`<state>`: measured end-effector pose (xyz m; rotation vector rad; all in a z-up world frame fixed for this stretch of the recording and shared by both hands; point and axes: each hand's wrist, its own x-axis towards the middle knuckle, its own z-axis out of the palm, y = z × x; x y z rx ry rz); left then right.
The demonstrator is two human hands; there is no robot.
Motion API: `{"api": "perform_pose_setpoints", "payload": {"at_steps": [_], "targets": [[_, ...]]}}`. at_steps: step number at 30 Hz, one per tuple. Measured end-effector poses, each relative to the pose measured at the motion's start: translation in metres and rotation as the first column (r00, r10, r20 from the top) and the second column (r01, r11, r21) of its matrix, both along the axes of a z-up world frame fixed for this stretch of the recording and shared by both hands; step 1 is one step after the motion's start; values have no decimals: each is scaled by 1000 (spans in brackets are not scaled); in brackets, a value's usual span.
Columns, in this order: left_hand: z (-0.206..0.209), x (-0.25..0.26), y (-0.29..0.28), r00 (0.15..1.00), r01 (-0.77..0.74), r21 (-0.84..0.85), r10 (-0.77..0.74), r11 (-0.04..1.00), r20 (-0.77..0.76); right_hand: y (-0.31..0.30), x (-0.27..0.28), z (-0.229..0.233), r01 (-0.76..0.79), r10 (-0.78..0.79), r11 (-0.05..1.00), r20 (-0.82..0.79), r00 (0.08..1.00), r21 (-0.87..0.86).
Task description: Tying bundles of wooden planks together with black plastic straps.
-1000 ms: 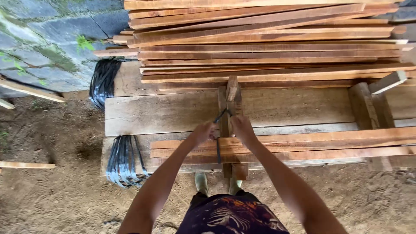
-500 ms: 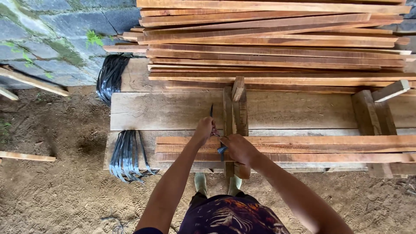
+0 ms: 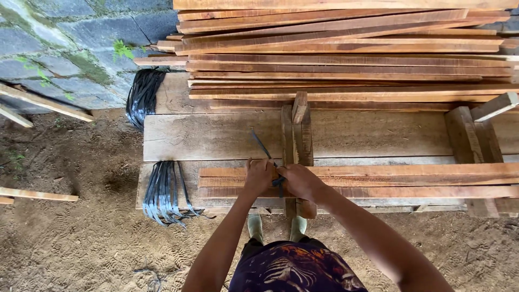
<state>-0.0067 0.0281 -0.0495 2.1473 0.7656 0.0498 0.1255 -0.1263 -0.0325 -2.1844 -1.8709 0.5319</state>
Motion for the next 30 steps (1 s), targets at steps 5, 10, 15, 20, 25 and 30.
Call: {"api": "perform_pose_setpoints", "payload": {"at_steps": [5,10,15,20,25,30], "targets": [[23,16,-10,996,-72,-29,71,997,-46,4,-5,10,20,-21,1000,-42,999,-17],[24,20,-16,984,-146,-5,145,989,-107,0,-11,29,57,-61,998,-99,993,-40],[13,18,-12,987,-161,-105,161,981,-7,-2,-12,59,125,-144,989,-286,947,-84],[20,14,-6,993,-81,-185,96,979,74,-11,-5,75,214,-266,963,-428,864,-166],[52,0,1,978,75,-275,-17,959,210,-12,3,107,344,-371,926,-557,743,-157],[9,13,15,995,61,-337,-29,940,99,5,21,111,448,-336,893,-715,612,-36]]}}
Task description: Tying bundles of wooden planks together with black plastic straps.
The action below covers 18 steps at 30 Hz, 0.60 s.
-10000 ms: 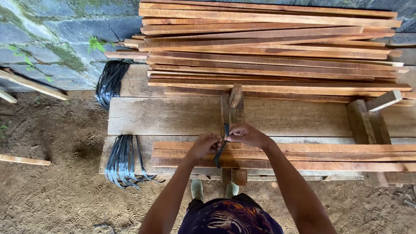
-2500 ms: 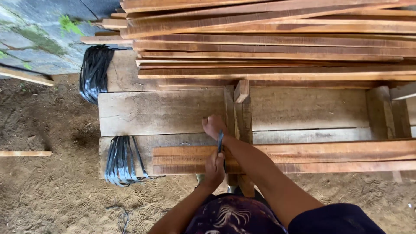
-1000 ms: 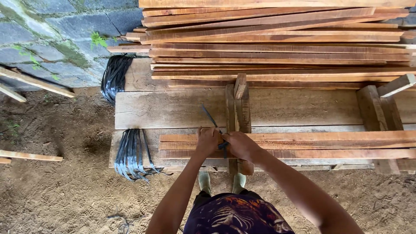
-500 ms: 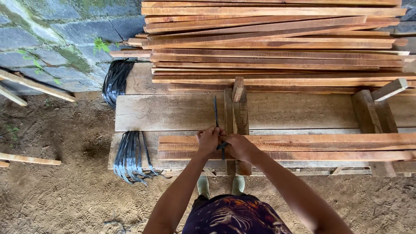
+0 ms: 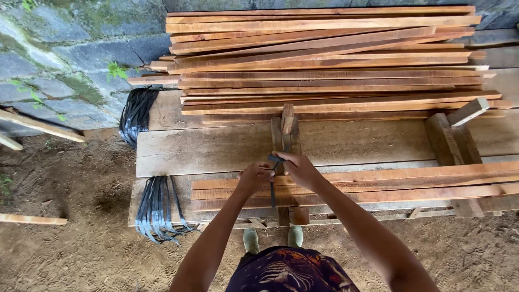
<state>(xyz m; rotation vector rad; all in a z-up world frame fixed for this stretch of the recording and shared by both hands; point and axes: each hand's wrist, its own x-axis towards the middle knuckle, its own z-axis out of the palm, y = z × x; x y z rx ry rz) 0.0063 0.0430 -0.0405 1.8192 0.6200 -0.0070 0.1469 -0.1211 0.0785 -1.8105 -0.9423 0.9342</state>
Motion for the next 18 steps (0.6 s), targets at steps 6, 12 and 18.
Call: {"api": "perform_pose_setpoints", "payload": {"at_steps": [6,12,18], "targets": [[12,-4,1,996,-12,-157,25,988,83,38,-10,33,30,-27,999,62,998,-36],[42,-9,-7,997,-37,-23,39,999,67,82,-7,-5,-45,45,999,68,997,0],[60,-12,-13,989,-71,11,69,997,130,41,-2,2,-84,89,982,17,996,-170]]}}
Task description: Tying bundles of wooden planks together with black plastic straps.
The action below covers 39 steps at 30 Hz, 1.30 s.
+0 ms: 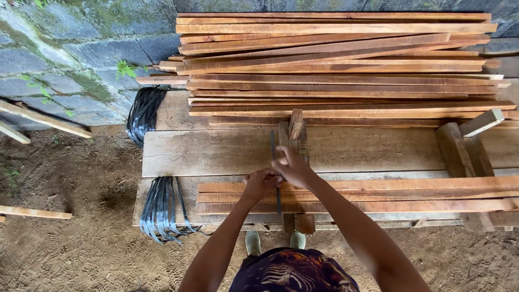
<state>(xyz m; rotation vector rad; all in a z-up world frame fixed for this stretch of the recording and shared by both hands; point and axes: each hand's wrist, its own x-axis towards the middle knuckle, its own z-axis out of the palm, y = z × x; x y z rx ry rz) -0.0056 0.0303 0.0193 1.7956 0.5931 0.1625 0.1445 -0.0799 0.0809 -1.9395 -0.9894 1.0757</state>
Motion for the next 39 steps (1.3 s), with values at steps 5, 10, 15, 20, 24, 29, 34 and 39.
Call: {"api": "perform_pose_setpoints", "payload": {"at_steps": [5,10,15,20,24,29,34,39], "targets": [[-39,8,8,999,54,-61,-54,997,0,-31,0,-38,-96,94,995,246,965,-4],[-42,9,9,997,48,-72,-52,996,-55,-42,-7,-66,-217,140,961,379,915,168],[-83,15,8,991,32,19,-29,999,-131,-44,-18,-51,-277,4,901,631,775,334],[-70,10,6,994,23,11,-22,1000,-109,-44,-18,-62,-234,-37,885,564,825,401],[-44,6,1,997,8,24,-7,1000,-74,-44,-19,-55,-185,-60,898,527,848,400],[-17,-10,5,997,66,-128,-72,990,-40,-47,-11,-72,-227,9,915,546,838,333],[-36,-13,8,994,110,-63,-110,992,5,-48,1,-82,-276,79,920,561,824,277],[-51,-12,2,997,29,267,-49,963,67,-42,10,-89,-273,154,925,394,906,266]]}}
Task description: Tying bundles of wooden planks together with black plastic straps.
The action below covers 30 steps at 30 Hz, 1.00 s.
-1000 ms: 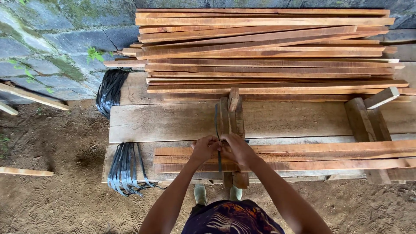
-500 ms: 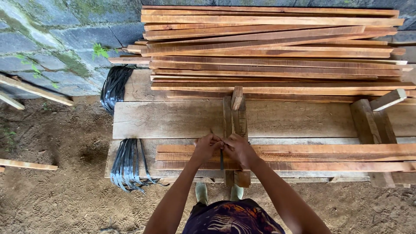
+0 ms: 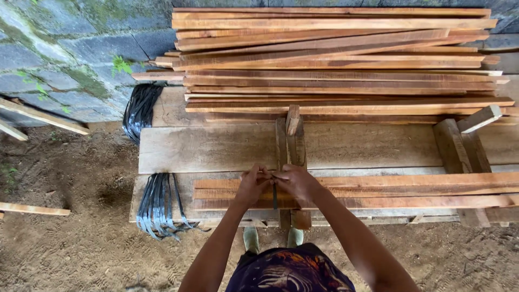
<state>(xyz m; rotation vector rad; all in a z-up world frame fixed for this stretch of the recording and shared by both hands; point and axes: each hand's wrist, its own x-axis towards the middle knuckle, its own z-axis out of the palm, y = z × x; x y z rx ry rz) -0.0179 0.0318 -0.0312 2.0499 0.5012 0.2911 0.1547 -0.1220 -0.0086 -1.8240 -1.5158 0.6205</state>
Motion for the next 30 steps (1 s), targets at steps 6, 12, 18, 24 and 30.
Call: {"api": "perform_pose_setpoints", "payload": {"at_steps": [6,12,18,24,30], "targets": [[11,1,-12,963,-246,-81,233,966,-138,6,-3,22,-30,30,1000,-1,1000,9],[9,0,-23,939,-331,-108,316,937,-134,7,-5,8,45,-45,999,-88,995,5],[34,-4,-29,924,-377,-121,366,918,-109,16,-3,13,127,-149,985,-203,968,-116],[12,1,-16,944,-318,-77,308,945,-121,46,15,5,29,-206,880,-326,923,-474],[27,-3,-24,942,-327,-46,329,944,60,65,28,-9,8,-366,761,-420,831,-648]]}}
